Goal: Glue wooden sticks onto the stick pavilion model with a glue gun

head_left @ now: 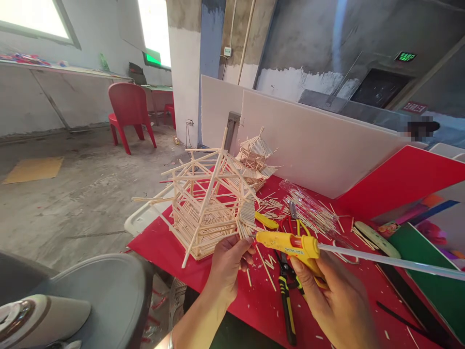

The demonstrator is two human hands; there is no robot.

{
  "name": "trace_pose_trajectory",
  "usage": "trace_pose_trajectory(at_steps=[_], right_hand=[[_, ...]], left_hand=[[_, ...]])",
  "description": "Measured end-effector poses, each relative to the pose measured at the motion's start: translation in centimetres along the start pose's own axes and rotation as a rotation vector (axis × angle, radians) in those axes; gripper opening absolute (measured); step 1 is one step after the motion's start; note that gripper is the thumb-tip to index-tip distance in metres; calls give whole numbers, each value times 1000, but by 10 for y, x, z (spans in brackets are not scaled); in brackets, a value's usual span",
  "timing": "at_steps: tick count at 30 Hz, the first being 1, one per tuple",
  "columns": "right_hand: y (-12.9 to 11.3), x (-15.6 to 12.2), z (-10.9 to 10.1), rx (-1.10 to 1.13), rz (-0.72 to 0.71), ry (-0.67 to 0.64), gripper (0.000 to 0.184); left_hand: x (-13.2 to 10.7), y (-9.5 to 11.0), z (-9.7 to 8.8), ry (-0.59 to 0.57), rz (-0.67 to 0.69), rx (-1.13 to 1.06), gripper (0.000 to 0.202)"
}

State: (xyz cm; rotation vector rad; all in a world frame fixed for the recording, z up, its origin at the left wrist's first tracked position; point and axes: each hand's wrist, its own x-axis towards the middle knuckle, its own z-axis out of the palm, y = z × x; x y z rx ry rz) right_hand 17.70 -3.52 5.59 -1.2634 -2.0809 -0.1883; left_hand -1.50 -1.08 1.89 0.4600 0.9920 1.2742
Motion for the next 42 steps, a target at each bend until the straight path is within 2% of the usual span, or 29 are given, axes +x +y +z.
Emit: trace_pose_trajectory(at_steps=[13,35,39,42], right_hand=[[3,0,2,0,3,25,20],[-2,3,4,-69,-18,75,22],[-2,3,6,-47,21,85,23],[3,-1,4,19,102,119,24]], left_hand=[[0,-3,-4,-40,34,8,16],[-3,4,0,1,4,-50,19],[-3,2,0,18,7,-60,19],[-3,2,0,36,18,-65,19]])
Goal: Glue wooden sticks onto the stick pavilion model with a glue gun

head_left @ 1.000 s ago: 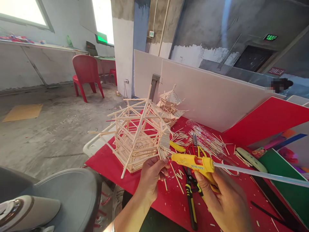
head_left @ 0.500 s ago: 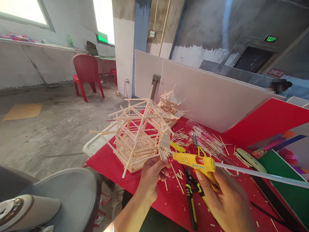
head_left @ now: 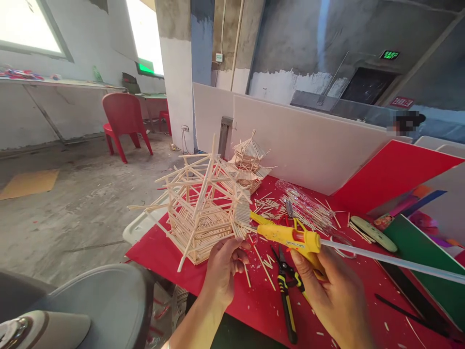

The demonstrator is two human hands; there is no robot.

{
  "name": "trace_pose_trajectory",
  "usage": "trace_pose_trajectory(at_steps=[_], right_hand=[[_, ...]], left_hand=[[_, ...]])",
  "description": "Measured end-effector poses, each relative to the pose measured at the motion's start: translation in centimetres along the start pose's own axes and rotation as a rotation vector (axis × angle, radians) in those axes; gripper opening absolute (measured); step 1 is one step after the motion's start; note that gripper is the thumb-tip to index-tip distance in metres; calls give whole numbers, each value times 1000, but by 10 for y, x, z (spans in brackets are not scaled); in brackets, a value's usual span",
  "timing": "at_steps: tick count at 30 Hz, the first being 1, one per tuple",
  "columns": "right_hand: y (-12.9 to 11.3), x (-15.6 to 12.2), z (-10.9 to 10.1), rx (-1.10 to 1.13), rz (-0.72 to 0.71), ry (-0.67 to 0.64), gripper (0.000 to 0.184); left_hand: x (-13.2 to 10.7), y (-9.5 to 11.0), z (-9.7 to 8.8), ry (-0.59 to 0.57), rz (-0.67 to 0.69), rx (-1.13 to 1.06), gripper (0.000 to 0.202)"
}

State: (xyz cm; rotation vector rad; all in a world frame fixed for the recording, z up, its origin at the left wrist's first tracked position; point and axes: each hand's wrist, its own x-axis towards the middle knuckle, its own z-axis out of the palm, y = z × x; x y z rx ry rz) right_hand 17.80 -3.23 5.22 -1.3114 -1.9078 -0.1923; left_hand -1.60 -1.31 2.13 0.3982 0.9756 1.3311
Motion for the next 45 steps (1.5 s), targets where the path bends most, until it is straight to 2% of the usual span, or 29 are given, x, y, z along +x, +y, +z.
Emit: trace_pose_trajectory(at_steps=[6,9,15,19,22,37,45], right_hand=[[15,-12,-5,201,281,-70,25],[13,-18,-4,249,333,-65,27],[-7,-13,7,217,202,-45,27],[-15,0,14,75,35,-32,30],[-16,7,13,-34,-36,-26,29],[-21,41,-6,-147,-161,-209,27],[-25,52,-11,-199,-213,-246,28]], left_hand=[[2,-1,4,9,-16,-62,26],[3,-2,8,23,-37,-76,31],[3,-6,9,23,3,-45,18],[4,-7,7,30,18,-35,17],[5,-5,6,45,19,-38,19],[6,-2,8,-1,-21,-58,18],[5,-1,6,5,-34,-65,15]])
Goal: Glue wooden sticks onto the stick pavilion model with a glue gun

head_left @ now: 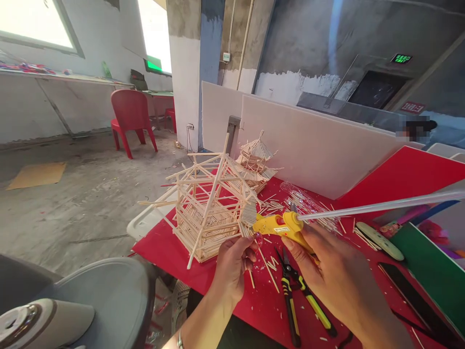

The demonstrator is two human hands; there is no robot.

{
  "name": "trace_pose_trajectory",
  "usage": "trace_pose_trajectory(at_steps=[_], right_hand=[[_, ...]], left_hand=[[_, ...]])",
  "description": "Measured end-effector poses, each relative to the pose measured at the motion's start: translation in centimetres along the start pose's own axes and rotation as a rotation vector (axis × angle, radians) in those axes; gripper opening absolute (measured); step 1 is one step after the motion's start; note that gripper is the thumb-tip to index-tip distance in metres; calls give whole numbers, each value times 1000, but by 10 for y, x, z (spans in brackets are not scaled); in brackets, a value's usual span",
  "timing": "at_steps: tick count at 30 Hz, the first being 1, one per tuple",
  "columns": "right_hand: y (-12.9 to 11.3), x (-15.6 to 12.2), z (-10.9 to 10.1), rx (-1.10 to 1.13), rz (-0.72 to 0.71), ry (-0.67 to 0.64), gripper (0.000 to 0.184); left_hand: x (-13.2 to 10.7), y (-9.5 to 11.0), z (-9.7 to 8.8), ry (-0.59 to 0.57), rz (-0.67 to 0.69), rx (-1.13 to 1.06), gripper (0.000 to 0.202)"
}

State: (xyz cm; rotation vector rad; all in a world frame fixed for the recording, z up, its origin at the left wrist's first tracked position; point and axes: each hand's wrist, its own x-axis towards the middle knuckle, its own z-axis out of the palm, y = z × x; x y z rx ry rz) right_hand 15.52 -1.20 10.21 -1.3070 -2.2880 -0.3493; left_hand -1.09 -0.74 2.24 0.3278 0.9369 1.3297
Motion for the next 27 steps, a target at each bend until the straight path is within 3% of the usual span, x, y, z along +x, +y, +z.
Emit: trace_pose_trajectory(at_steps=[7,27], right_hand=[[-3,8,-7,-62,-78,-2,26],[-5,12,-10,-132,-92,-3,31]], left_hand=[[2,-1,-1,0,-2,4,15],[1,-2,-3,-4,6,0,13]])
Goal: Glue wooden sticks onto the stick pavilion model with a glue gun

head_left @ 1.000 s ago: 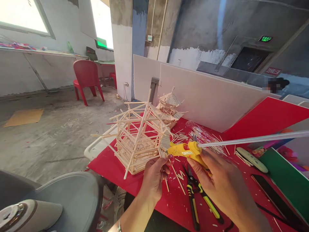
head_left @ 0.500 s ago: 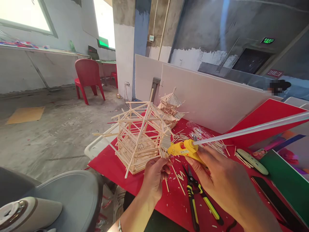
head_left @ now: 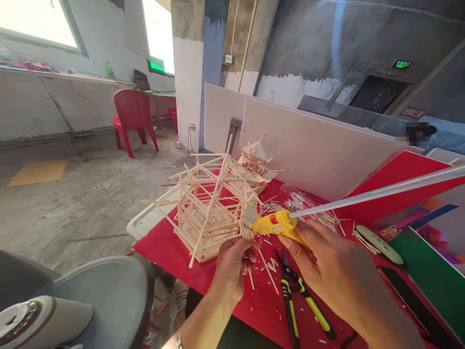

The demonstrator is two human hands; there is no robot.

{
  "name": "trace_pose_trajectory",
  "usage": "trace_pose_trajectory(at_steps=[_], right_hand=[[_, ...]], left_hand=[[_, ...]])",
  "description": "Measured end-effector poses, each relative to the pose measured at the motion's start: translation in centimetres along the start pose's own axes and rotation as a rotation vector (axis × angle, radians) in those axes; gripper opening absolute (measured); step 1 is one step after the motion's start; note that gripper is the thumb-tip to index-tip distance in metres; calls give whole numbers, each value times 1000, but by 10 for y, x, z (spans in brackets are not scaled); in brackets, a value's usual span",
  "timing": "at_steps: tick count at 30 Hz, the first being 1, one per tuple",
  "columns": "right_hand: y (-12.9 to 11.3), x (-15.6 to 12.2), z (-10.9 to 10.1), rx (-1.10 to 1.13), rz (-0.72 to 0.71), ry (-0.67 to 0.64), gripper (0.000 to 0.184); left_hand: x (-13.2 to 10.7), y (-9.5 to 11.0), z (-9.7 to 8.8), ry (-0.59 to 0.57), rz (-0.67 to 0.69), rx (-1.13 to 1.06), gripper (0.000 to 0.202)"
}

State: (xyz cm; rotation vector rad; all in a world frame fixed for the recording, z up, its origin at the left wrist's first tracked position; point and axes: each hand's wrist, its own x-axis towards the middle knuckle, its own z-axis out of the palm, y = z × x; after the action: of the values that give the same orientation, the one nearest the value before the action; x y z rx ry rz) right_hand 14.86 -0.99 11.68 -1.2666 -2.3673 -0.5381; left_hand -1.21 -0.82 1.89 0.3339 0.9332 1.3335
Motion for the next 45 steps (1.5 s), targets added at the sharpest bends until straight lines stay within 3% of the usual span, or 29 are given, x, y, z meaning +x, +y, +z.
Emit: trace_pose_trajectory(at_steps=[38,45], right_hand=[[1,0,0,-9,-2,2,30],[3,-11,7,71,4,45,27]], left_hand=[[-2,2,1,-8,-9,-6,14],[-1,2,2,8,-13,-7,13]])
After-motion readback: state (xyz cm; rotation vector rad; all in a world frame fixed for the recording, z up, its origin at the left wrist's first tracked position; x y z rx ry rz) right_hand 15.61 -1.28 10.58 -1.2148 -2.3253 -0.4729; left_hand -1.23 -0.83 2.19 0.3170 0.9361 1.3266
